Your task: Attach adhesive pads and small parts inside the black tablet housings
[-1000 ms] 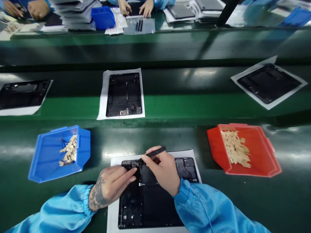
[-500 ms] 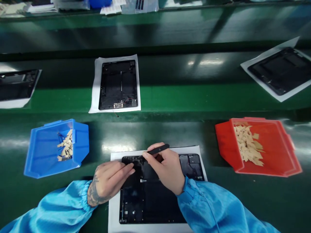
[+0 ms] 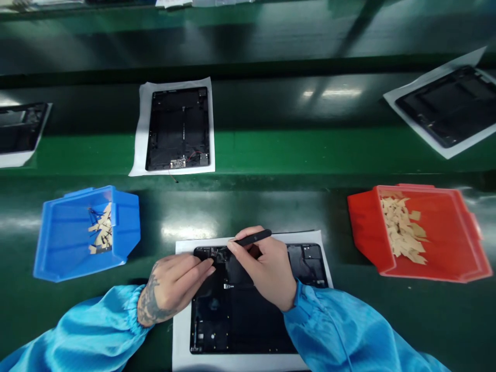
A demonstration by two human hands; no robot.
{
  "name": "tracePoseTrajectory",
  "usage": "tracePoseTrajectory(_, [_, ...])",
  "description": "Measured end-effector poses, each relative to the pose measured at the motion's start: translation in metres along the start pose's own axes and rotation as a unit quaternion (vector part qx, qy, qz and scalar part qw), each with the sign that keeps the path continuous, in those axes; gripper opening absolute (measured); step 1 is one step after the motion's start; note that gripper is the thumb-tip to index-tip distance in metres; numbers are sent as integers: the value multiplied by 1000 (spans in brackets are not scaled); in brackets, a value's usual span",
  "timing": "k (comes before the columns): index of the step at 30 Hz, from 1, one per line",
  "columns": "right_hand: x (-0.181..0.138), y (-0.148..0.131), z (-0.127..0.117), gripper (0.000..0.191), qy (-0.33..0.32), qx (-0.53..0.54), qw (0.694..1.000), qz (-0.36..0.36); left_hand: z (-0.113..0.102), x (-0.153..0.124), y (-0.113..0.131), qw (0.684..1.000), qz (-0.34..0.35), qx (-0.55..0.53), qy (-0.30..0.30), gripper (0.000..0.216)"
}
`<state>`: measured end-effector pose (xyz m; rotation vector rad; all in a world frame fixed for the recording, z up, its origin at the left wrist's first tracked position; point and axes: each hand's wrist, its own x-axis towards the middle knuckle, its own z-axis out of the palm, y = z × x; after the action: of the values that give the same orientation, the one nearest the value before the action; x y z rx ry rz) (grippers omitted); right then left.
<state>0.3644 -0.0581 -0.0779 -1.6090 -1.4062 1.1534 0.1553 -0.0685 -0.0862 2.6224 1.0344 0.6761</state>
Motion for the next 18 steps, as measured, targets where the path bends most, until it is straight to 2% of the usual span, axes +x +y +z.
tracePoseTrajectory(18, [1, -1, 1, 9, 2, -24, 1000, -14, -3, 3, 1, 1000, 10, -24, 18, 18])
